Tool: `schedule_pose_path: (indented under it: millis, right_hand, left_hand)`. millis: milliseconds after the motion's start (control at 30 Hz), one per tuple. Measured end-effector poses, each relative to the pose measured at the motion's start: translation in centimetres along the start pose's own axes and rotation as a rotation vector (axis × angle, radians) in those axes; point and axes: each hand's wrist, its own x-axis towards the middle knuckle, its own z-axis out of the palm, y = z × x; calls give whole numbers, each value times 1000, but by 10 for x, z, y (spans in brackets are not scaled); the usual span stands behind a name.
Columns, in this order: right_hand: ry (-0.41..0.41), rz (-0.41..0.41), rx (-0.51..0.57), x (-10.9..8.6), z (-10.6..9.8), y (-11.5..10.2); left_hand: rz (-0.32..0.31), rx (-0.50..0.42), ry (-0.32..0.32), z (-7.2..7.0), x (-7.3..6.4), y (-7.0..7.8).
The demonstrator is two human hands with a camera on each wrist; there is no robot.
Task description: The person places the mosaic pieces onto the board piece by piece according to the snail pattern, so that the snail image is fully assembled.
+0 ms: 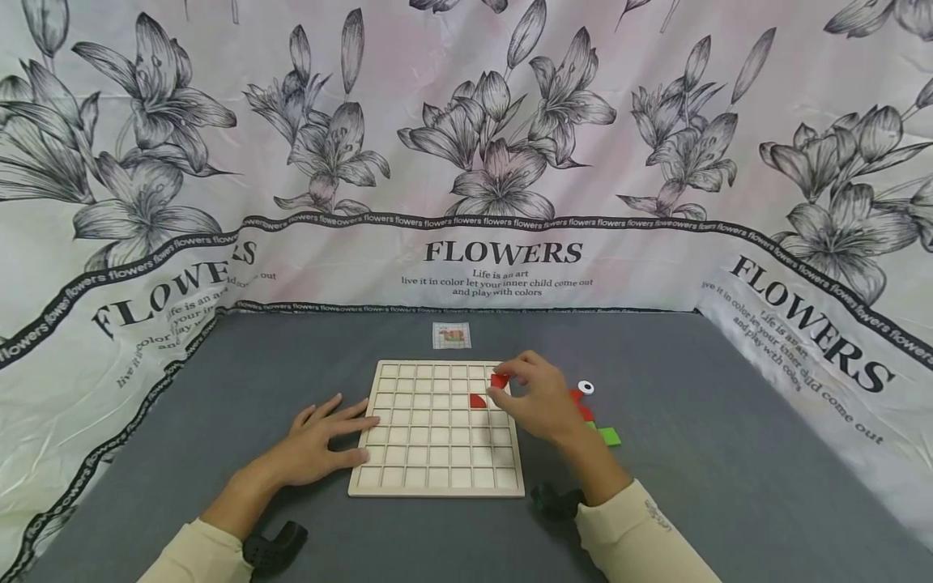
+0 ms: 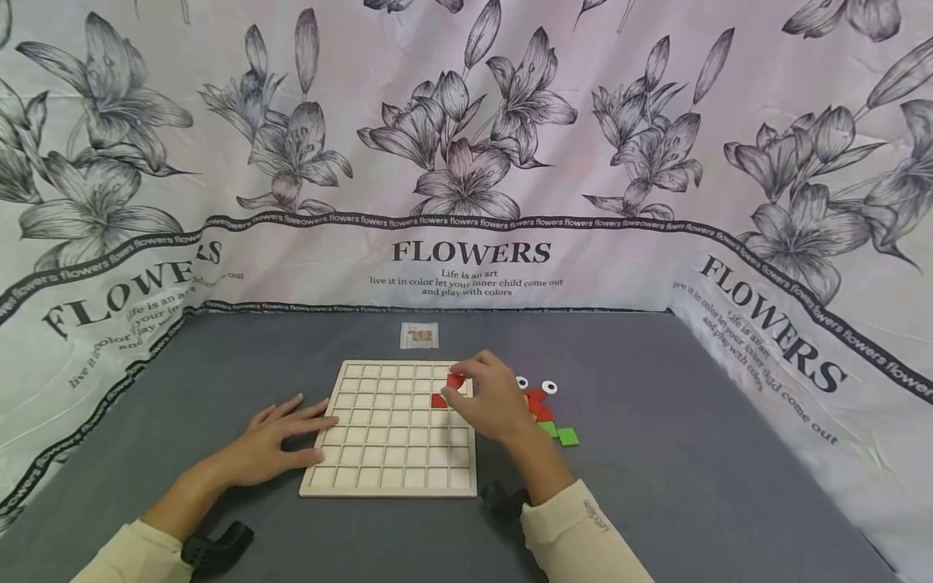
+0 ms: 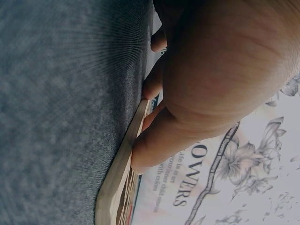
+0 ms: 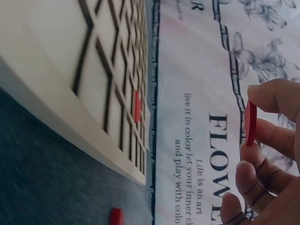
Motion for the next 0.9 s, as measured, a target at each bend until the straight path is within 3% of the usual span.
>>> schedule_pose_path:
  millis: [467,700,900]
  right_hand:
    - [-105,42,-32,-5,25,-1]
    - [-183,64,-170,-9,36,12]
    - [-204,46,-192,-10,42,17]
  left_hand:
    - [11,13,10,-1,1,1]
    - [28,15,22,-1,2,3]
    - [14,24,26,-1,0,0]
